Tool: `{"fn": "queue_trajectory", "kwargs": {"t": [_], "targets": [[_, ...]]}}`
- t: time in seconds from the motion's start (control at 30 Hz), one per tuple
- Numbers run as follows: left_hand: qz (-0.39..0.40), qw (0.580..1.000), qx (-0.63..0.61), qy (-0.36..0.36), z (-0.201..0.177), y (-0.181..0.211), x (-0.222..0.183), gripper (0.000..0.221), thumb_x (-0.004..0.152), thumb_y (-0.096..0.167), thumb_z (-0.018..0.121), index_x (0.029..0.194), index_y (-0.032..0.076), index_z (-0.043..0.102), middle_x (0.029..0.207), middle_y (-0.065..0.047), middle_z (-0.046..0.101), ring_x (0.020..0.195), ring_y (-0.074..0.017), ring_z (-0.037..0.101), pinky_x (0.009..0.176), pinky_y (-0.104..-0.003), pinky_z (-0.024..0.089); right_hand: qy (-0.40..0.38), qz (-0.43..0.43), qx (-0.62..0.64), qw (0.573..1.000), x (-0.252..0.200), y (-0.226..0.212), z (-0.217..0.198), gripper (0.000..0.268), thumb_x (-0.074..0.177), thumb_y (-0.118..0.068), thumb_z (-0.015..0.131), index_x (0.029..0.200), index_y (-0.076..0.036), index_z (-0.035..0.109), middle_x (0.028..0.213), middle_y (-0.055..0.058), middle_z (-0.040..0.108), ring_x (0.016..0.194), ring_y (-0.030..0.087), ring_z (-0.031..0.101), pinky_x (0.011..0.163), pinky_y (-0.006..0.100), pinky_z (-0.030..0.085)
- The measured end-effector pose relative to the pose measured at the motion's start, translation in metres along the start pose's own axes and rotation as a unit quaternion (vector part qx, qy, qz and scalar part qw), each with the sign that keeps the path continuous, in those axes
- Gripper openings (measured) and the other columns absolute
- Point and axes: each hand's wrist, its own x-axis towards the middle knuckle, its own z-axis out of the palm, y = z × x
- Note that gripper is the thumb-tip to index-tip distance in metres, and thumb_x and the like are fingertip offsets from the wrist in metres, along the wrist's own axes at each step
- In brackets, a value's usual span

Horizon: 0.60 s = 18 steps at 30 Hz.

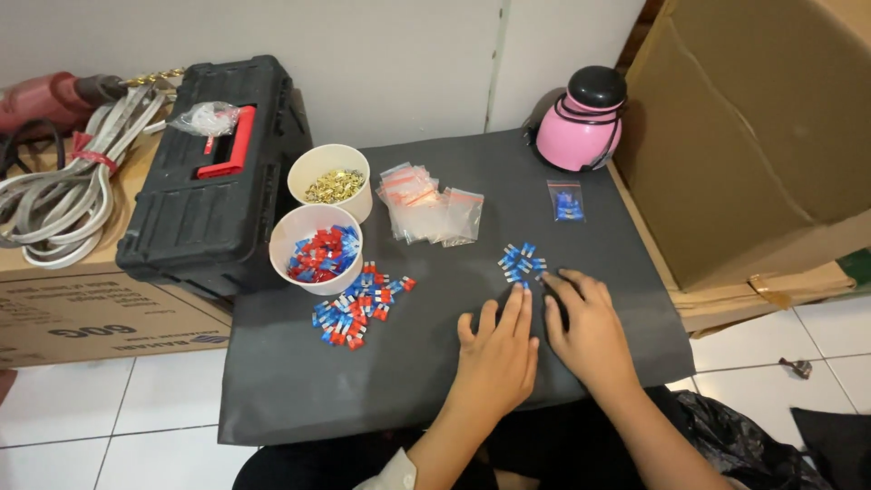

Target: Sorting small automotive fuses by color and placing them into small plastic resealable bags.

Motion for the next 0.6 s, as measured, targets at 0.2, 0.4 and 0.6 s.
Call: {"fn": "queue_trajectory", "kwargs": {"t": [0.2,0.4,0.6], "targets": [[-0.027,0.991,-0.13,0.01,-0.012,-0.009,0.008,0.054,0.094,0.03,0.05,0.143,0.007,0.052,0.16,-0.012,0.04,0.118,-0.0277,0.051,0.085,-0.05,0.04,-0.006,-0.028,0.061,0.998,0.023,0.012,0.003,0.049,0.1,-0.018,0.051,0.145,0.001,0.046,0.141,0.019,0.058,0.126,0.036,0.054,0.107,0.046,0.038],[-0.082,0.957,-0.276,0.034,-0.021,-0.013,0.002,0.041,0.091,0.016,0.05,0.13,0.008,0.059,0.151,-0.011,0.049,0.116,-0.0323,0.051,0.087,-0.054,0.034,-0.005,-0.018,0.129,0.991,0.058,0.012,0.006,0.021,0.099,-0.013,0.053,0.111,-0.007,0.069,0.114,0.014,0.066,0.111,0.03,0.062,0.102,0.041,0.045],[-0.077,0.951,-0.297,0.043,-0.023,-0.014,0.0,0.041,0.089,0.012,0.05,0.129,0.008,0.061,0.145,-0.009,0.054,0.115,-0.0306,0.051,0.085,-0.05,0.033,-0.091,-0.01,0.094,0.991,0.076,0.023,0.021,0.05,0.103,-0.037,0.044,0.145,-0.012,0.053,0.153,0.023,0.048,0.144,0.039,0.041,0.113,0.057,0.032]]}}
